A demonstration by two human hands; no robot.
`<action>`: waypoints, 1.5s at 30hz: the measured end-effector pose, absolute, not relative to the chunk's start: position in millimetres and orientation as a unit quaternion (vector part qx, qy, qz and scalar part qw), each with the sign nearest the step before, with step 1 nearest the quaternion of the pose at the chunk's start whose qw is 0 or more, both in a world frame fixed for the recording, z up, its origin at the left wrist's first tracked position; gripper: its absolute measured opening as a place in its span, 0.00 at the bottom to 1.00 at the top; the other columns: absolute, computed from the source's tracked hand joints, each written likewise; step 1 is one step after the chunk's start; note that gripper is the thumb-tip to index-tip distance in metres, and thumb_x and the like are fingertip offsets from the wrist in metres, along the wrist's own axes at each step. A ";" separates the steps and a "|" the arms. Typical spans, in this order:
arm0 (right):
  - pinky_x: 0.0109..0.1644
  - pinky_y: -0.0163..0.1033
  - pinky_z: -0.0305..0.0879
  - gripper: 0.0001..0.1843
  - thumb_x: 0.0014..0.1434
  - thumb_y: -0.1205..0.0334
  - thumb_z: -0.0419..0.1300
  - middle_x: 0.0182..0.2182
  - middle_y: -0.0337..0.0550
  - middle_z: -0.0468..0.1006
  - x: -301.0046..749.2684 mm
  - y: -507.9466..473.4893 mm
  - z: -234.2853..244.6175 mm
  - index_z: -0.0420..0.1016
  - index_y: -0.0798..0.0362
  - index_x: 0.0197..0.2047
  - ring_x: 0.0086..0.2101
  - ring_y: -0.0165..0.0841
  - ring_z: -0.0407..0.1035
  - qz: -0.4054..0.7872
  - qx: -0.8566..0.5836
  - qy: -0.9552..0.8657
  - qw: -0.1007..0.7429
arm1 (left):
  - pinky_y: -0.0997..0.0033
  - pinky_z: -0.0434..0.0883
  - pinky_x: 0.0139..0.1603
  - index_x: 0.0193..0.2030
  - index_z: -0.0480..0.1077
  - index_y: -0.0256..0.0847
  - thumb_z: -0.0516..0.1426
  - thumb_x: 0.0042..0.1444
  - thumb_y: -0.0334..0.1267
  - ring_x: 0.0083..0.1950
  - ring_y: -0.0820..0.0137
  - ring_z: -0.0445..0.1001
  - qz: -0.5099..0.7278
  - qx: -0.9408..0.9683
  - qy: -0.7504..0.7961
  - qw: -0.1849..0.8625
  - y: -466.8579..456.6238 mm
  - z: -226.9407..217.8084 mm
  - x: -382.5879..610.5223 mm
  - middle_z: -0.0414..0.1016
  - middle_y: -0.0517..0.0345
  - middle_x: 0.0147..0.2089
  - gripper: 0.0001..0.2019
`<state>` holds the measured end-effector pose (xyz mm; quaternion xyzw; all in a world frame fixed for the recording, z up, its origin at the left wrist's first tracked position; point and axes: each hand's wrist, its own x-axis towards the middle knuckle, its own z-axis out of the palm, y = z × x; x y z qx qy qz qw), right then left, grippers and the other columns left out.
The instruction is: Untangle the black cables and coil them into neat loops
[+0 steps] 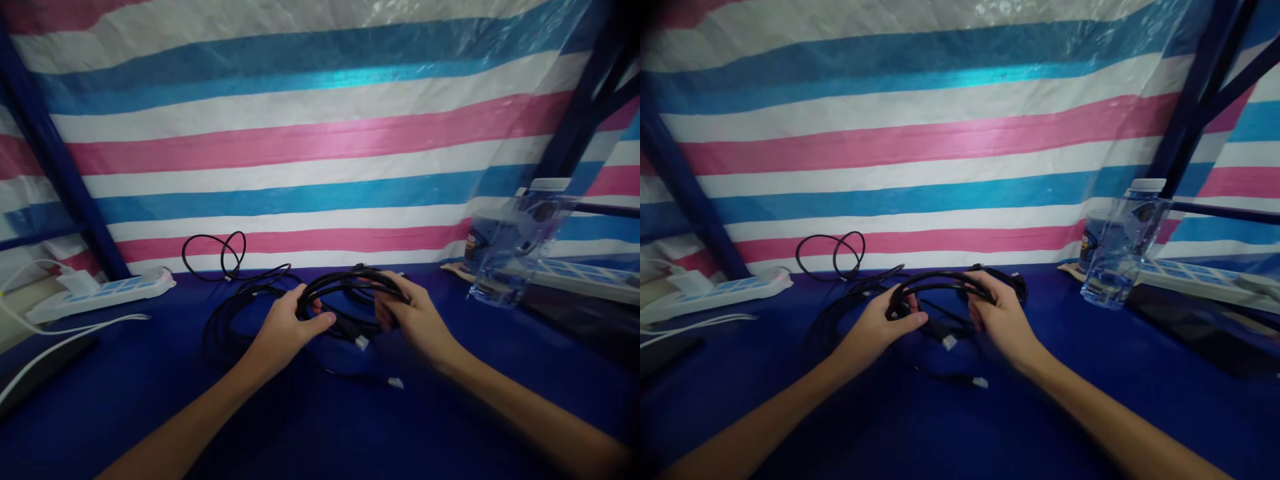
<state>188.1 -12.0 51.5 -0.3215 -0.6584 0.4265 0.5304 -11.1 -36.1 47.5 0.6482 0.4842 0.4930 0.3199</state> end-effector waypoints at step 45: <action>0.53 0.45 0.61 0.38 0.48 0.52 0.67 0.48 0.49 0.72 150.2 -37.6 35.6 0.57 0.50 0.58 0.48 0.37 0.67 0.626 -0.282 -0.544 0.483 | 0.77 0.51 0.14 0.16 0.48 0.40 0.53 0.56 0.33 0.12 0.80 0.40 0.692 0.247 0.289 0.613 -52.6 69.7 -3.2 0.39 0.70 0.11 0.21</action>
